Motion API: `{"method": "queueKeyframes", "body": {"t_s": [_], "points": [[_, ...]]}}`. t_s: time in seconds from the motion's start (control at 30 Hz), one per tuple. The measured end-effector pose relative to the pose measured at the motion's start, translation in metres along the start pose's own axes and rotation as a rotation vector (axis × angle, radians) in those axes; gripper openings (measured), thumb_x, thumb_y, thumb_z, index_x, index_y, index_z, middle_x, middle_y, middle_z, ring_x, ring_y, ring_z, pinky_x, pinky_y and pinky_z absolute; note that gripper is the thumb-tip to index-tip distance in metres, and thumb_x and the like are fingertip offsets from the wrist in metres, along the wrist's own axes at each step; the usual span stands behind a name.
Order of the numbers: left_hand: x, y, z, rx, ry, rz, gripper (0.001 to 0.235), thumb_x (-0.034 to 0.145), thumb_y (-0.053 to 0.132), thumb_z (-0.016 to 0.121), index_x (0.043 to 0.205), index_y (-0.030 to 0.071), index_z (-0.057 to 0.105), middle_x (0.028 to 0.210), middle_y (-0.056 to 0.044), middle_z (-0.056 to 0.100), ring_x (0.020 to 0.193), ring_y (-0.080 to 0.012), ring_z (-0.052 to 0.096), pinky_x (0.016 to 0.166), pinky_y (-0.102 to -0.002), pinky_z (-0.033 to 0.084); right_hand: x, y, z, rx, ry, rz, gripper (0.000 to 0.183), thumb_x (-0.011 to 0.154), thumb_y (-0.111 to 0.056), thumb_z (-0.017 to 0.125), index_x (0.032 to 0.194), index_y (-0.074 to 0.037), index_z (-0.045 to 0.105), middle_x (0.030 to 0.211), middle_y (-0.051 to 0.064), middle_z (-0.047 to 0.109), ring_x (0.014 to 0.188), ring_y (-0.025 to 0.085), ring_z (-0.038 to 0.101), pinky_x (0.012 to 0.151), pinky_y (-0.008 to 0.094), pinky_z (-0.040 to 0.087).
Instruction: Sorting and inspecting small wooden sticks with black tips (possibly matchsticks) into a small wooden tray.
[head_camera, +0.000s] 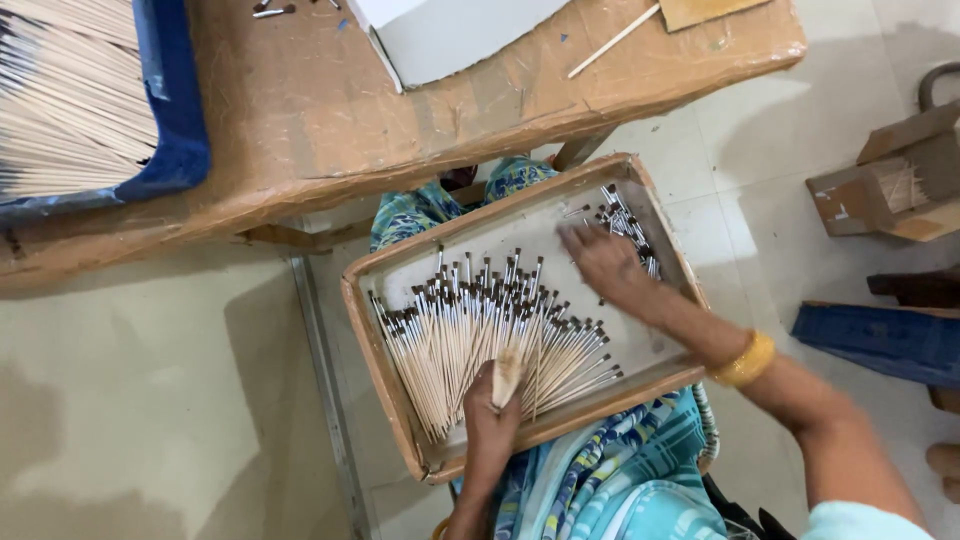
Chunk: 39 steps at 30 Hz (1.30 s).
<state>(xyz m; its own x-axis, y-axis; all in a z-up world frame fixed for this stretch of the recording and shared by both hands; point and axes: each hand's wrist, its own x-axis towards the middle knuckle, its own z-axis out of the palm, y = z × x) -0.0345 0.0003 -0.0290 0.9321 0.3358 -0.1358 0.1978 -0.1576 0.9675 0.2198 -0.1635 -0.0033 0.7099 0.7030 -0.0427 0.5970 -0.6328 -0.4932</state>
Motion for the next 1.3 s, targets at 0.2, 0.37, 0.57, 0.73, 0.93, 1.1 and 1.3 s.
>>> {"method": "queueKeyframes", "body": {"t_s": [0.2, 0.37, 0.57, 0.73, 0.93, 1.1, 1.3], "points": [[-0.001, -0.013, -0.009, -0.288, -0.022, -0.393, 0.02, 0.094, 0.007, 0.064, 0.111, 0.001, 0.072, 0.079, -0.01, 0.07, 0.067, -0.0143, 0.064, 0.062, -0.03, 0.055, 0.044, 0.035, 0.005, -0.738, 0.014, -0.324, 0.028, 0.081, -0.007, 0.064, 0.106, 0.006, 0.063, 0.095, 0.019, 0.07, 0.087, 0.029, 0.071, 0.064, 0.035, 0.058], [0.015, 0.011, -0.01, -0.592, -0.012, -0.481, 0.017, 0.097, 0.011, 0.069, 0.103, -0.004, 0.069, 0.074, -0.01, 0.071, 0.059, -0.0133, 0.062, 0.055, -0.028, 0.051, 0.024, -0.004, -0.013, 0.056, 0.17, -0.016, 0.018, 0.094, -0.018, 0.075, 0.095, -0.002, 0.067, 0.085, 0.015, 0.069, 0.071, 0.026, 0.07, 0.063, 0.039, 0.057], [0.032, 0.039, -0.003, -1.014, -0.134, -0.517, 0.023, 0.092, 0.008, 0.072, 0.112, -0.004, 0.067, 0.069, -0.007, 0.064, 0.047, -0.0085, 0.046, 0.041, -0.023, 0.032, -0.026, -0.025, 0.008, 1.186, -0.089, 0.256, 0.013, 0.097, -0.018, 0.065, 0.098, -0.006, 0.068, 0.086, 0.007, 0.074, 0.076, 0.014, 0.075, 0.063, 0.029, 0.067], [0.03, 0.034, 0.003, -1.075, -0.183, -0.553, 0.03, 0.095, 0.011, 0.069, 0.121, -0.003, 0.064, 0.068, -0.004, 0.058, 0.047, -0.0072, 0.043, 0.041, -0.021, 0.03, -0.037, -0.029, 0.009, 1.475, -0.129, 0.273, 0.016, 0.098, -0.018, 0.066, 0.094, -0.002, 0.066, 0.086, 0.009, 0.074, 0.077, 0.015, 0.074, 0.063, 0.03, 0.063], [0.009, -0.035, 0.032, -0.658, -0.038, -0.299, 0.025, 0.092, 0.008, 0.072, 0.114, -0.005, 0.068, 0.079, -0.008, 0.067, 0.06, -0.0126, 0.058, 0.049, -0.026, 0.046, -0.046, -0.019, 0.024, 1.364, -0.164, 0.226, 0.018, 0.1, -0.017, 0.068, 0.093, -0.001, 0.065, 0.081, 0.008, 0.074, 0.073, 0.013, 0.071, 0.065, 0.027, 0.06], [0.024, 0.027, 0.011, 0.103, -0.03, 0.055, 0.04, 0.075, -0.002, 0.069, 0.115, -0.005, 0.069, 0.085, -0.019, 0.071, 0.07, -0.032, 0.069, 0.064, -0.04, 0.056, -0.034, -0.035, -0.001, 0.981, -0.244, 0.418, 0.024, 0.098, -0.03, 0.063, 0.093, -0.006, 0.066, 0.078, 0.006, 0.073, 0.07, 0.016, 0.073, 0.06, 0.029, 0.059], [0.007, -0.018, 0.004, 0.386, -0.055, 0.02, 0.053, 0.071, -0.001, 0.071, 0.123, -0.008, 0.063, 0.103, -0.028, 0.071, 0.093, -0.0411, 0.071, 0.087, -0.045, 0.055, -0.013, 0.007, 0.02, -0.596, 0.067, -0.038, 0.028, 0.08, -0.02, 0.071, 0.096, 0.001, 0.063, 0.093, 0.015, 0.066, 0.087, 0.027, 0.065, 0.064, 0.037, 0.058]]}}
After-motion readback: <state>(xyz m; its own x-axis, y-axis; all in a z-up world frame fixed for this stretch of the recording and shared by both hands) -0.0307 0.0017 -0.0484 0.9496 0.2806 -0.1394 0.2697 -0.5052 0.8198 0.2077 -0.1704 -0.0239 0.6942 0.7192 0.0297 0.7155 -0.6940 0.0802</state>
